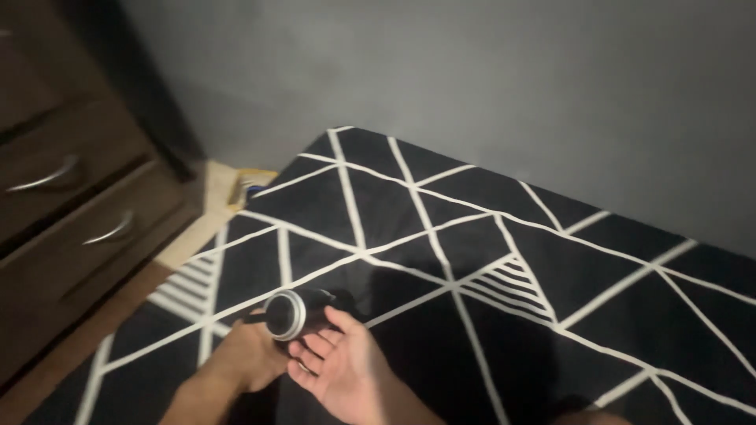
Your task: The person cleans and disassembles a small handheld vacuum cleaner.
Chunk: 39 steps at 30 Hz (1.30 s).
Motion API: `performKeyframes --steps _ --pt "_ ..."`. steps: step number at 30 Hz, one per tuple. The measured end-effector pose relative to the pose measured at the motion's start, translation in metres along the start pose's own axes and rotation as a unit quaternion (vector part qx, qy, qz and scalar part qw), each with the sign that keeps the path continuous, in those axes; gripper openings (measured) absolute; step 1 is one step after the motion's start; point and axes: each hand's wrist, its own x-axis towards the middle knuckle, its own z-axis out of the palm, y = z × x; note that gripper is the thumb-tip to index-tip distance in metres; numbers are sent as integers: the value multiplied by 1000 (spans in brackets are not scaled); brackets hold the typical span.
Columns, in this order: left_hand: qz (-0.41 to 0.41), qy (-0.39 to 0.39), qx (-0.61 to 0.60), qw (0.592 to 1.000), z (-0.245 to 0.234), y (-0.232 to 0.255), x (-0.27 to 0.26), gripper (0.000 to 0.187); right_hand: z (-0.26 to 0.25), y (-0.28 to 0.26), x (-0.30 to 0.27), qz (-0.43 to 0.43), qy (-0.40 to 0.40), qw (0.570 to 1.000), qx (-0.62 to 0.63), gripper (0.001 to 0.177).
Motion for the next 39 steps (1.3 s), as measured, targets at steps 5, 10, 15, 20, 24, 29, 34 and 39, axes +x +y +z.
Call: performKeyframes --steps 5,10,15,20,24,29,34,39 --pt "47 65 8 997 23 -44 -41 21 14 44 -6 38 15 998 -39 43" --pt "-67 65 -61 994 4 -47 -108 24 32 91 -9 66 66 992 -79 54" --pt "-120 71 -165 976 -10 -67 -181 40 42 133 -6 97 56 983 -148 52" --pt "-185 150 -309 921 -15 -91 -243 54 35 153 7 133 97 942 -293 55" --pt "-160 194 -275 928 -19 -108 -281 48 34 170 12 8 75 781 -620 51" --pt "-163 229 -297 912 -22 -130 -307 41 71 194 14 -236 -136 447 -852 92" --pt "-134 276 -215 927 -23 -170 -321 39 143 233 23 -263 -179 294 -901 60" --pt "-181 272 -217 920 -27 -201 -347 40 178 282 30 -222 -254 243 -910 58"
